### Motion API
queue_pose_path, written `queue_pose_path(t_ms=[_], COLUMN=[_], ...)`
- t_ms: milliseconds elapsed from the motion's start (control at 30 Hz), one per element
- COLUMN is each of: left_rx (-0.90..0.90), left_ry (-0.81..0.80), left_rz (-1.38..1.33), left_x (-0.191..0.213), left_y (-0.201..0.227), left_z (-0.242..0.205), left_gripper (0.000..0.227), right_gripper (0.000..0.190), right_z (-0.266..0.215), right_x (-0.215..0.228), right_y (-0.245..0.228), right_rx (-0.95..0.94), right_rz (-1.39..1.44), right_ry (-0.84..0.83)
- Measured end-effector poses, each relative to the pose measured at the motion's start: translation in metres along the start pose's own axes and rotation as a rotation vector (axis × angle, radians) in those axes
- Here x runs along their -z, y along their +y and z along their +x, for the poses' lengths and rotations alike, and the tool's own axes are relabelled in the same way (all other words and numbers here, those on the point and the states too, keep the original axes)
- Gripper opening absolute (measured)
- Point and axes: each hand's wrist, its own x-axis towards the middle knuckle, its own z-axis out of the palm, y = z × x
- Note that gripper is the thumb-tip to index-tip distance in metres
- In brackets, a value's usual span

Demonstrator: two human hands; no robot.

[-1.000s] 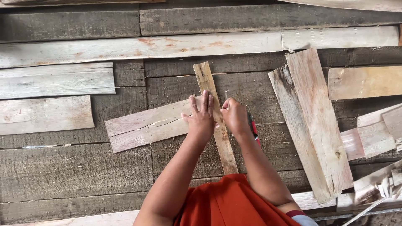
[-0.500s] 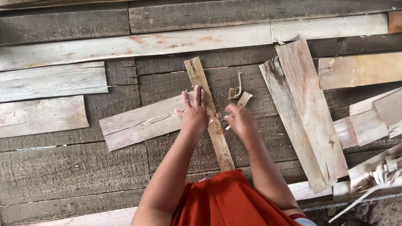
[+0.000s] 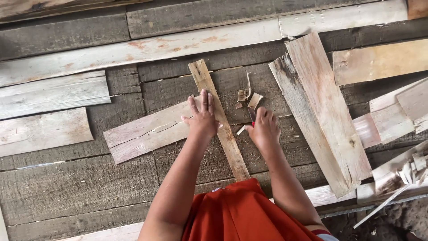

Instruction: The person uses a red utility knife to shave thin strips from wooden planks on a workbench. They repeatedly pick up planks, shave their edges, and place them back down, accumulating wood shavings on the surface.

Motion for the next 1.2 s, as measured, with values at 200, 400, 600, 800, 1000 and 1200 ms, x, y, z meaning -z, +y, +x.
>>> queue_pose_path(t_ms=[200,400,600,800,1000,1200], left_rx=[-0.004,0.001,-0.013,-0.018,-0.006,0.005], left_ry=[-0.013,-0.031,-0.02,-0.001,-0.048,-0.058], left_rz=[-0.002,0.013,0.028,0.017,-0.007,-0.016], left_x=[0.016,0.011,0.022,0.017,0.017,0.012], left_y=[0.006,0.004,0.005,0.003,0.003,0.002], left_z=[-0.015,-0.008,-0.018,-0.013,-0.011,-0.004], left_gripper=[0.099,0.098,0.102,0.102,0.099,0.096], right_gripper=[0.029,0.026,0.031,0.042,0.06,0.066], right_z=[-0.02,-0.026,0.011,0.044,0.008,0.003], right_x=[-0.002,0.042,0.039,0.007,0.049,0.047], right_y=[0.006,-0.042,-0.086,-0.077,-0.113,-0.129], right_rx=[0.091,0.163,0.27,0.238,0.275,0.298], right_rz=[0.19,0.404,0.245,0.163,0.061,-0.054], right_ry=[-0.071,-0.228,-0.131,-0.025,-0.013,0.043])
